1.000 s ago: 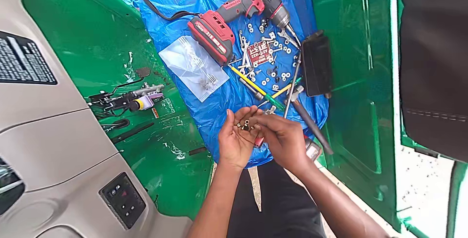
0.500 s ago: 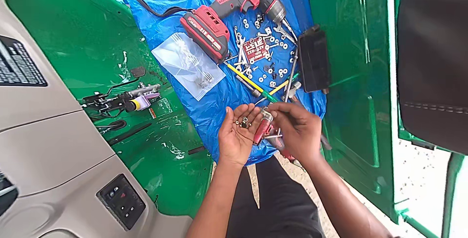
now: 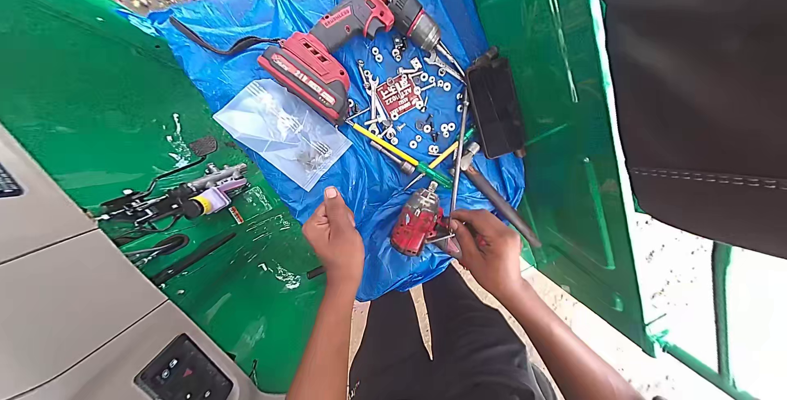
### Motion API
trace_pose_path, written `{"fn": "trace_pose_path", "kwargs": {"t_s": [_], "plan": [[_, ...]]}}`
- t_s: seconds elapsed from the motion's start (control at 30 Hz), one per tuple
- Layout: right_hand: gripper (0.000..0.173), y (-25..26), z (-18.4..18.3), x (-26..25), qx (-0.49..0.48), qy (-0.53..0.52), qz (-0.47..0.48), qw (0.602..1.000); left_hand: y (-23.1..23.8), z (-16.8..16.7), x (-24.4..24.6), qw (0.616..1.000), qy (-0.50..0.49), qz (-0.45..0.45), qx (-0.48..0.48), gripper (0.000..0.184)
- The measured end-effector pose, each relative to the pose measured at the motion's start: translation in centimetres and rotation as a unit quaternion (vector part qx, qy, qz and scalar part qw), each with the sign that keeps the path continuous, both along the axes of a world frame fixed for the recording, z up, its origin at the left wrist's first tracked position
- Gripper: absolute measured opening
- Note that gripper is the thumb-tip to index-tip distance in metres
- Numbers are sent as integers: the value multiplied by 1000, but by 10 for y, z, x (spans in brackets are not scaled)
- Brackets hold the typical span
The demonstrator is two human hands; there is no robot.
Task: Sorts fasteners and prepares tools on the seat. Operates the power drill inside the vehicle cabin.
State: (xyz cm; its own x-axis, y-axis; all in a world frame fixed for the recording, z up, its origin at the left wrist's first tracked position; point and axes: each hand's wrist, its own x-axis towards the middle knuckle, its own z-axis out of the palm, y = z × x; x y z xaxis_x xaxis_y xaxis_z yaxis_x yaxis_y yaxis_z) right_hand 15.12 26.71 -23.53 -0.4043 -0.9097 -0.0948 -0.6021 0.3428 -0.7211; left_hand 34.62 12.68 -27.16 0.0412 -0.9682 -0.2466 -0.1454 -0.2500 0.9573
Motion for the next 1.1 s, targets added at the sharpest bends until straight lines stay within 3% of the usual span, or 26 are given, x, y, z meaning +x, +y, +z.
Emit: {"fn": "trace_pose_path", "kwargs": {"t_s": [0.03, 0.1, 0.17, 0.27, 0.33, 0.57, 0.87, 1.0, 1.1], "plan": [[18, 4, 1, -1, 1, 3, -2, 1000, -5, -7, 6, 986, -136, -39, -84, 48], [18, 14, 3, -6, 8, 14, 1, 1000, -13, -17, 10, 918, -346, -92, -172, 50], [20, 21, 1, -12, 22, 23, 14, 999, -19, -32, 9, 867, -445, -116, -192, 53], [42, 28, -1, -17, 89, 75, 64, 991, -18, -50, 2, 812, -527, -154, -198, 57], [49, 30, -3, -14, 118, 111, 91, 983, -15, -53, -1, 795, -551, -177, -181, 58], [31, 12, -11, -9, 95, 100, 153, 979, -20, -55, -6, 774, -577, -198, -168, 59], [19, -7, -14, -26, 23, 183, 272, 944, -19, -60, -10, 766, -591, -181, -175, 59], [16, -16, -6, -45, -33, 165, 252, 953, -20, -63, -11, 767, -590, -171, -186, 58], [15, -25, -7, -47, 14, 172, 225, 959, -18, -64, -10, 767, -590, -167, -189, 57]]}}
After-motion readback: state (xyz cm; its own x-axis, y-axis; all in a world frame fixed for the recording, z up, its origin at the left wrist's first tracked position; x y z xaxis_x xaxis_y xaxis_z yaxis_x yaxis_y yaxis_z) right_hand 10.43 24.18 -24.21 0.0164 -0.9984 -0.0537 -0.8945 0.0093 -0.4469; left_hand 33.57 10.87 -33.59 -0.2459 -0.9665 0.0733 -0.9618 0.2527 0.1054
